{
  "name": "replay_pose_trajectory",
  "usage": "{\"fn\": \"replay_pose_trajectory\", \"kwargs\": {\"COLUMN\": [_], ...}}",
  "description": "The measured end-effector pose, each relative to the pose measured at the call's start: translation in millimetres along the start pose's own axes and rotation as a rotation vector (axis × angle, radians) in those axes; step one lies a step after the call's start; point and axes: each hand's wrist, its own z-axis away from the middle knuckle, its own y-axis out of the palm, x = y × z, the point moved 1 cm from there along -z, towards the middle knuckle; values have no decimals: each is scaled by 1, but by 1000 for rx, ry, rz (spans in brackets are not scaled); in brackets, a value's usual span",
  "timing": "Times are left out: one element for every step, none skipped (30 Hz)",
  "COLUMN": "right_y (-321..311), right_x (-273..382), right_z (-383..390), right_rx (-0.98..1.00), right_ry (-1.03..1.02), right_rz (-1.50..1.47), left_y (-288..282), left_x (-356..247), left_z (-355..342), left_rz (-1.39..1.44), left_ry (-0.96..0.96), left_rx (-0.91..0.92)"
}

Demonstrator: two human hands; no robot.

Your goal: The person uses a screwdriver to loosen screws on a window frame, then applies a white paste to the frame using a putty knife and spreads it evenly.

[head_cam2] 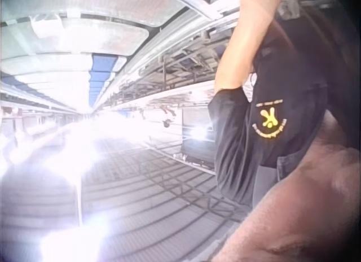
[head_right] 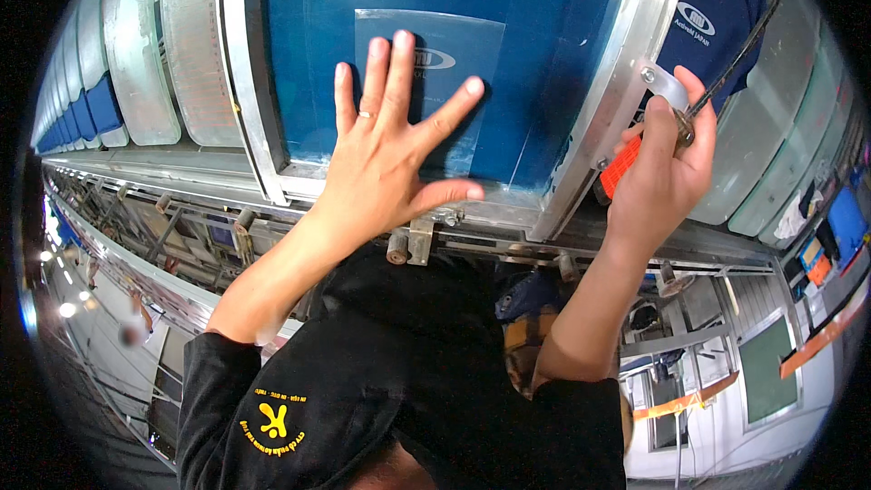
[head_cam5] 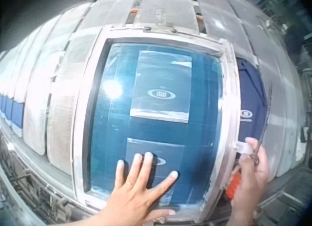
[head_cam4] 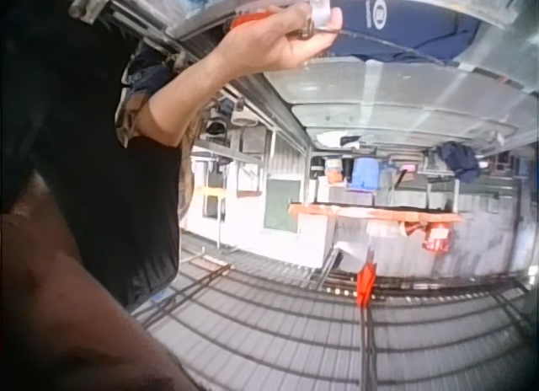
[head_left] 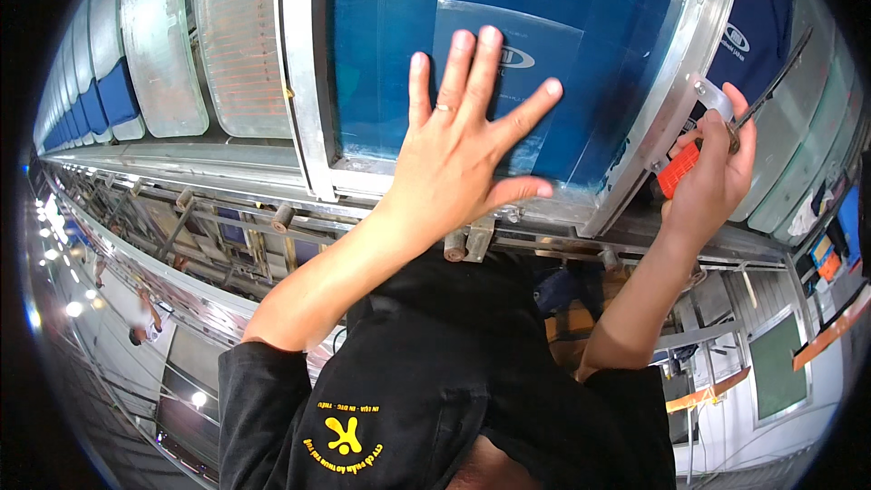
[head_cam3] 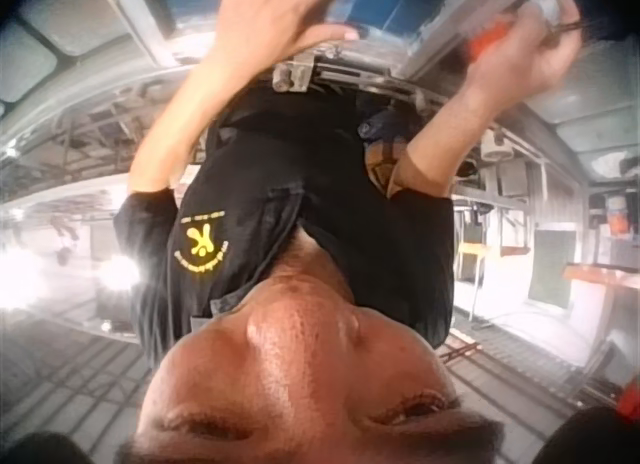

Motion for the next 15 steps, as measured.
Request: {"fn": "replay_pose_trajectory", "kwargs": {"right_y": [1, -1, -1, -1, -1, -1, -1, -1, -1, -2, -2, -2, -2, -2, -2], "right_x": [0, 1, 0, 0, 0, 0, 1, 2, 2, 1, 0, 0, -1, -1, -2], "right_z": [0, 1, 1, 0, 0, 1, 1, 2, 1, 1, 0, 0, 0, 0, 0], "right_rx": [2, 0, -2, -2, -3, -2, -1, 0, 4, 9, 13, 9, 5, 1, 14], "right_ry": [5, 7, 5, 2, -1, 0, 1, 2, 3, 3, 4, 0, -5, -9, -13], "right_rz": [-4, 23, 22, 20, 19, 21, 23, 24, 23, 21, 19, 17, 15, 13, 11], "left_y": [3, 7, 8, 9, 10, 10, 11, 12, 11, 9, 7, 4, 0, -4, -6], "left_x": [1, 0, 0, 0, 0, 0, 0, 0, 0, 0, 2, 3, 5, 6, 8], "left_z": [-3, -4, -4, -5, -5, -6, -5, -4, -4, -5, -5, -4, -1, 5, 11], "left_rz": [20, -19, -27, -35, -43, -43, -38, -34, -31, -26, -20, -15, 15, 45, 78], "left_ry": [-43, -54, -54, -55, -56, -60, -58, -55, -54, -50, -45, -41, -56, -71, -89], "left_rx": [-38, -41, -38, -35, -32, -34, -36, -39, -44, -36, -27, -20, -28, -36, -42]}}
